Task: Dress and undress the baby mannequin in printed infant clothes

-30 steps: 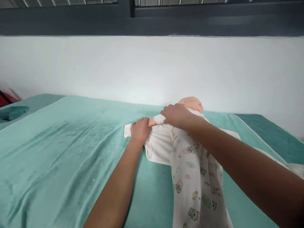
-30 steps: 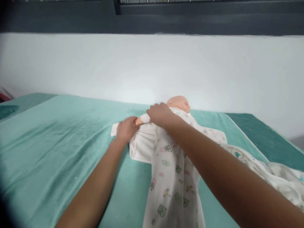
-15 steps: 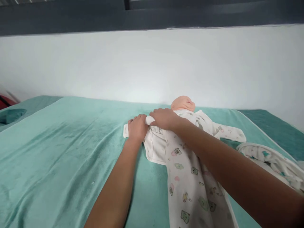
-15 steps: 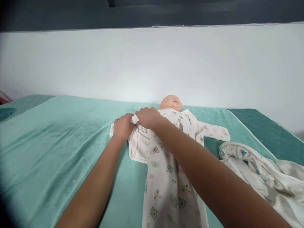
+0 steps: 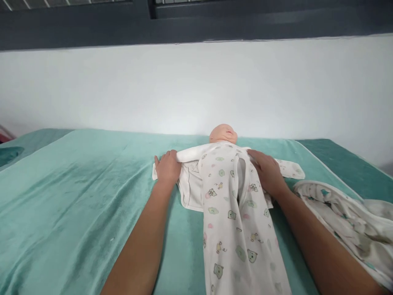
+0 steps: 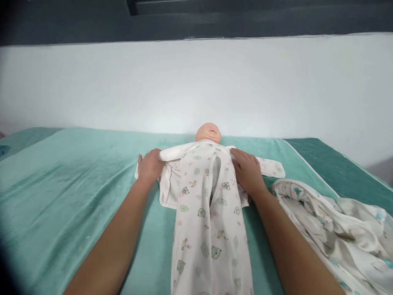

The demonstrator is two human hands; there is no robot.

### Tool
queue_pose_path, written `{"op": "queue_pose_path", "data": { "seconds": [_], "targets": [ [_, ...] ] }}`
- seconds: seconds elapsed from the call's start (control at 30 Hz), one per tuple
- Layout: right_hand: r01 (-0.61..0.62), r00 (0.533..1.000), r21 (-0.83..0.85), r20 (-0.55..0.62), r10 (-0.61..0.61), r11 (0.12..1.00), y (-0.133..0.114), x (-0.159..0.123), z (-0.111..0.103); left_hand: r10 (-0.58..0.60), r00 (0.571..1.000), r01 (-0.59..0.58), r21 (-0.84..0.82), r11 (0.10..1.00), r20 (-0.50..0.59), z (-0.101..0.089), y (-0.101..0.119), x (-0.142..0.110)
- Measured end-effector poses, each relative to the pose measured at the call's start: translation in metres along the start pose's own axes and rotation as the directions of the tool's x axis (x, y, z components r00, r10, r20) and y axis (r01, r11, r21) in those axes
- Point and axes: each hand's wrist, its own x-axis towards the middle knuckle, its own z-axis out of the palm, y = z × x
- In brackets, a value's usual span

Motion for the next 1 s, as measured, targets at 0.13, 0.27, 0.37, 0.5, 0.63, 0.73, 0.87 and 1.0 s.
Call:
{"op": "queue_pose_path", "data": {
  "seconds": [0.13, 0.27, 0.37, 0.5, 0.63, 0.73, 0.87, 1.0],
  "targets": [
    [-0.013, 1.000, -0.124, -0.024, 0.010, 0.992, 0.027, -0.011, 0.006, -0.014, 1.000, 0.014, 0.005, 1.000, 0.022, 0.000, 0.003, 0.000],
    [-0.106, 0.992, 0.023, -0.069, 0.107, 0.994, 0.024, -0.004, 0.003, -0.036, 0.998, 0.035, 0.011, 0.999, 0.045, 0.000, 0.006, -0.001],
    [-0.164, 0.984, 0.071, -0.063, 0.169, 0.984, 0.021, -0.002, 0.002, -0.042, 0.998, 0.040, 0.043, 0.998, 0.045, 0.002, 0.011, -0.004],
    [-0.176, 0.983, 0.082, -0.042, 0.180, 0.981, 0.020, -0.002, 0.002, 0.061, 0.998, -0.061, 0.046, 0.997, -0.010, -0.002, 0.023, -0.017],
    [-0.170, 0.984, 0.088, -0.030, 0.173, 0.982, 0.020, -0.001, 0.000, 0.267, 0.956, -0.289, -0.242, 0.926, -0.118, -0.025, 0.052, -0.040],
    [-0.164, 0.986, 0.060, -0.008, 0.165, 0.985, 0.018, 0.000, -0.003, 0.386, 0.909, -0.413, -0.476, 0.777, -0.159, -0.047, 0.090, -0.050],
    [-0.152, 0.988, 0.036, 0.004, 0.152, 0.988, 0.017, 0.001, -0.004, 0.584, 0.812, -0.532, -0.377, 0.758, 0.028, -0.059, 0.155, -0.039],
    [-0.142, 0.990, 0.051, -0.015, 0.143, 0.989, 0.021, 0.001, -0.004, 0.619, 0.718, -0.639, -0.052, 0.768, 0.317, -0.048, 0.212, -0.015]
  ]
}}
